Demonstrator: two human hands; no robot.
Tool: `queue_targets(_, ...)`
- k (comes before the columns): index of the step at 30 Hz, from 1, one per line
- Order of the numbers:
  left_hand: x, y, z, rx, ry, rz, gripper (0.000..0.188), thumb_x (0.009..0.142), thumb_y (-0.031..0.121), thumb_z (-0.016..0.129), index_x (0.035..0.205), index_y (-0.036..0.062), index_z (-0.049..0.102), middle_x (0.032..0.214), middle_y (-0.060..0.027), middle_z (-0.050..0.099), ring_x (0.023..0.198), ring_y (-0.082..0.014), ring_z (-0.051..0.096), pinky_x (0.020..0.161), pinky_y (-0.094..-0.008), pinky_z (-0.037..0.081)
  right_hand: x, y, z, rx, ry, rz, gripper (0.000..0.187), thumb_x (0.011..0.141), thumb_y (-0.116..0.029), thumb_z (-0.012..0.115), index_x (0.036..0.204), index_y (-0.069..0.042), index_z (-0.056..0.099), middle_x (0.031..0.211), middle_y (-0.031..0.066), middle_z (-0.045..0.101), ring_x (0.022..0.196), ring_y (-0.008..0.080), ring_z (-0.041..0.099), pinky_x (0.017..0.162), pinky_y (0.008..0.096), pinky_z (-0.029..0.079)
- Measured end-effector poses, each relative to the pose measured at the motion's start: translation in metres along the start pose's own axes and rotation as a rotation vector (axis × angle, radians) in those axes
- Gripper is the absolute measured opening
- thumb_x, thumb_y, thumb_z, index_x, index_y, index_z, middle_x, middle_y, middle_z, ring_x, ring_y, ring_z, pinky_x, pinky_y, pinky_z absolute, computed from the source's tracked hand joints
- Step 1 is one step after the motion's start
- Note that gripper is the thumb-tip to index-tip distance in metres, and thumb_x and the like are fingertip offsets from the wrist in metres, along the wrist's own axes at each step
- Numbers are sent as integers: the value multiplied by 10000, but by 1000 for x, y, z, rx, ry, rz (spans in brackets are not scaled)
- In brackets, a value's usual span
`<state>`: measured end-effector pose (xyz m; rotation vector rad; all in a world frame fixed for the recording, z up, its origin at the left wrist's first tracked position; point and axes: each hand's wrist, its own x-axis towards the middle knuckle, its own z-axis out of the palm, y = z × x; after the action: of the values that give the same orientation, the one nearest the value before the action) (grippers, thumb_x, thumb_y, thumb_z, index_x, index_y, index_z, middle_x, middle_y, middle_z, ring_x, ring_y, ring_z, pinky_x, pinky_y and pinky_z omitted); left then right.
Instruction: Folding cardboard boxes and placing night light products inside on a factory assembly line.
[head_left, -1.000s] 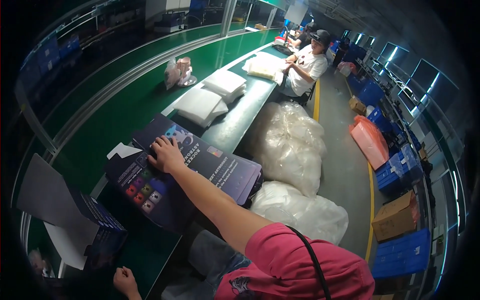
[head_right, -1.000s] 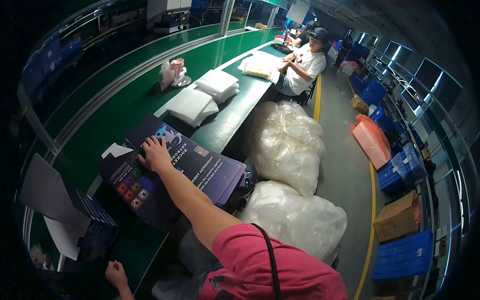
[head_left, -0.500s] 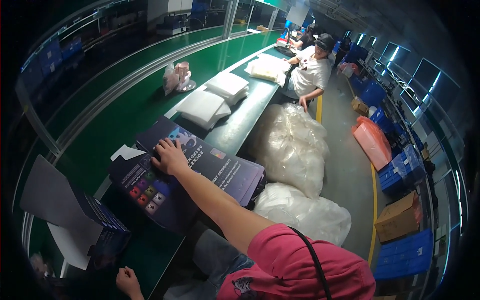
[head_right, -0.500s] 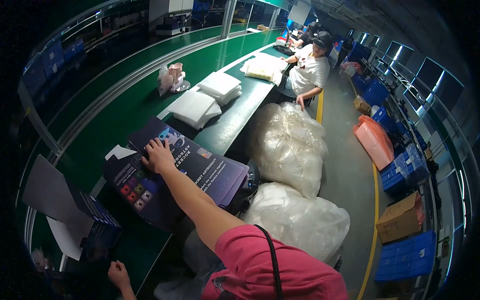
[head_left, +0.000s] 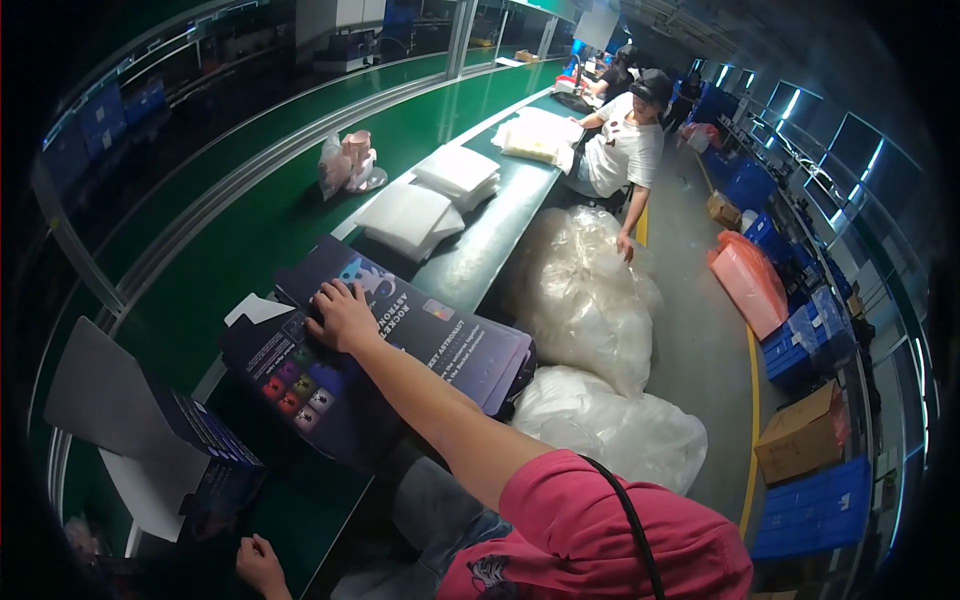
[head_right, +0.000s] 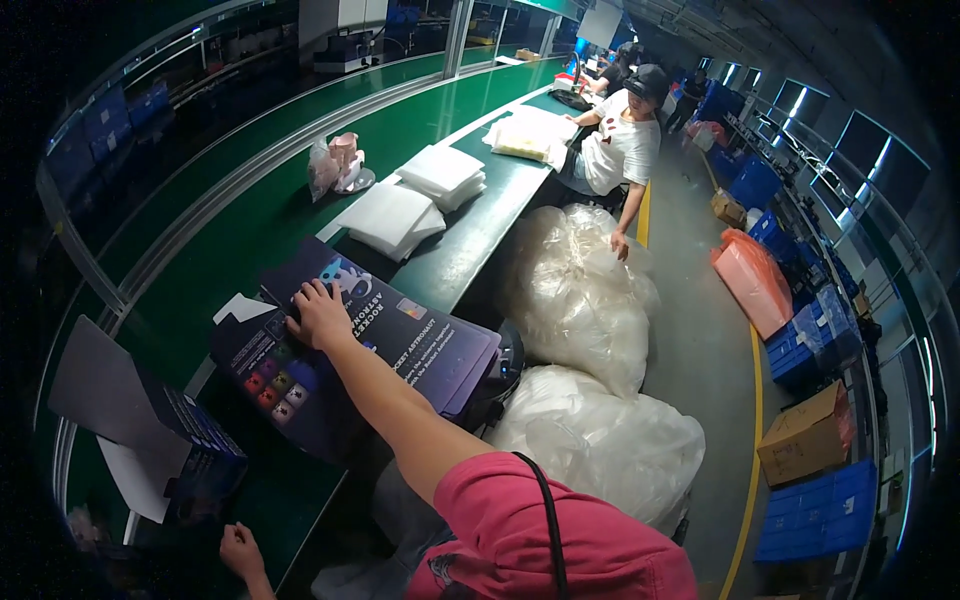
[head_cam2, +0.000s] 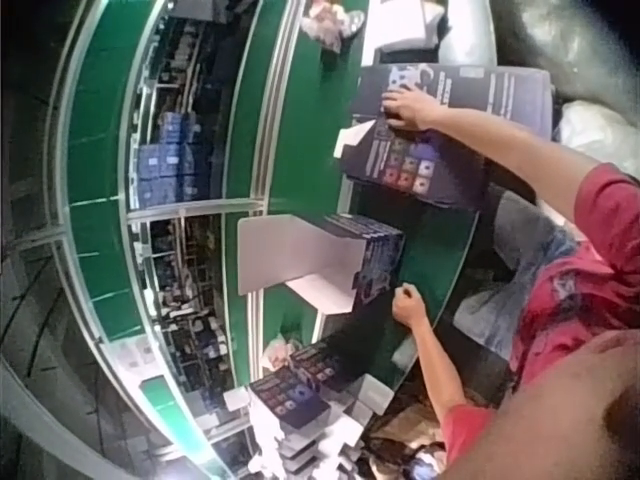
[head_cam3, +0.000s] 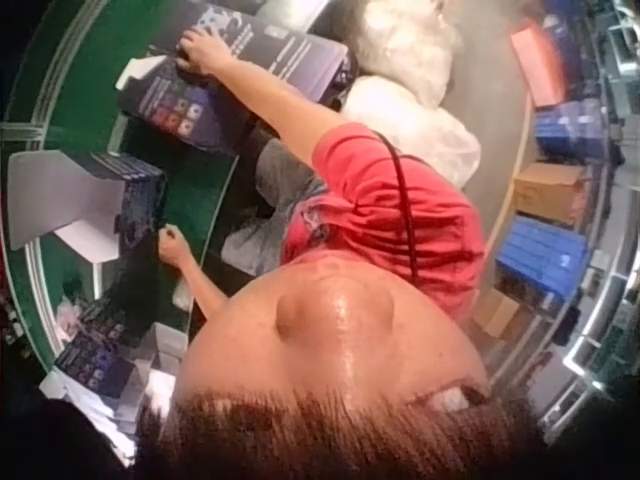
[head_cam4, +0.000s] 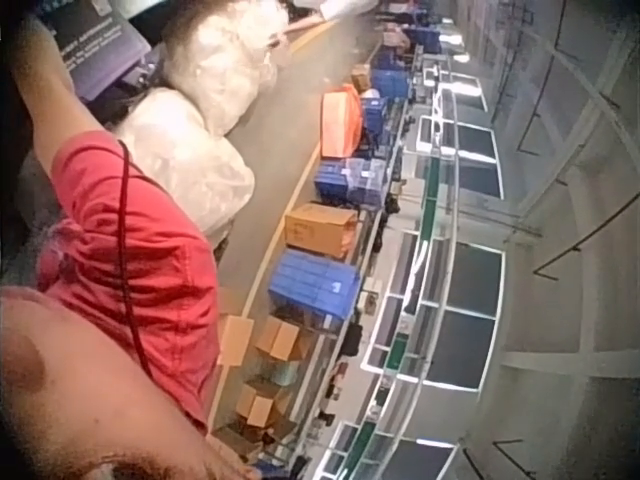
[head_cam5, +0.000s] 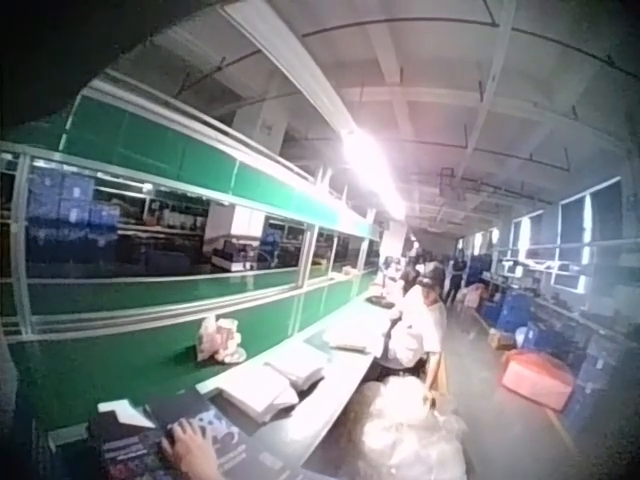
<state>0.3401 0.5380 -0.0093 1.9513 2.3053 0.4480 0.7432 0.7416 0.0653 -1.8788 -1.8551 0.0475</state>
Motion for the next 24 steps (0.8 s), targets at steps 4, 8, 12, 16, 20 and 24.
queue_targets(4,1,-5,5,-214,55,-94,131,899,93,535,1026,62,520,690,-57,450,602,-156,439,592,-288,385,1,2,0,-5,14,-3,503,860,-426,526,1208,-64,548,1356,127,454,1327,290,333,1104,487,193)
queue_targets(8,2,-13,10,-228,74,-94,373,895,39,501,1264,68,454,974,-111,535,762,-191,507,687,-290,426,2,5,3,-17,42,-13,501,861,-428,523,1199,-59,552,1350,129,455,1315,293,349,1099,478,208)
queue_targets(12,-2,-1,-2,-175,3,-119,393,889,15,463,1277,78,460,1201,-143,508,845,-219,537,730,-292,446,-1,1,2,-17,40,-26,495,864,-421,526,1198,-56,552,1347,132,456,1315,294,348,1093,481,213)
queue_targets(16,0,10,-5,-192,14,-63,363,892,21,459,1251,73,473,1214,-137,501,884,-212,549,737,-288,455,-5,9,-4,-19,45,-10,488,864,-409,537,1193,-50,551,1342,135,458,1315,299,346,1091,487,217)
queue_targets(20,-3,-6,13,-251,81,-117,347,899,43,486,1245,76,481,1143,-117,557,890,-202,570,736,-292,463,-6,4,-4,-12,41,-28,493,863,-409,538,1202,-51,545,1340,138,458,1314,303,348,1094,489,214)
queue_targets(24,-10,-11,-8,-426,156,-55,389,839,61,595,1223,78,528,828,-120,629,708,-176,599,650,-305,478,3,-3,19,2,193,-168,404,805,-385,611,994,-28,595,1090,156,562,1102,329,493,943,468,367)
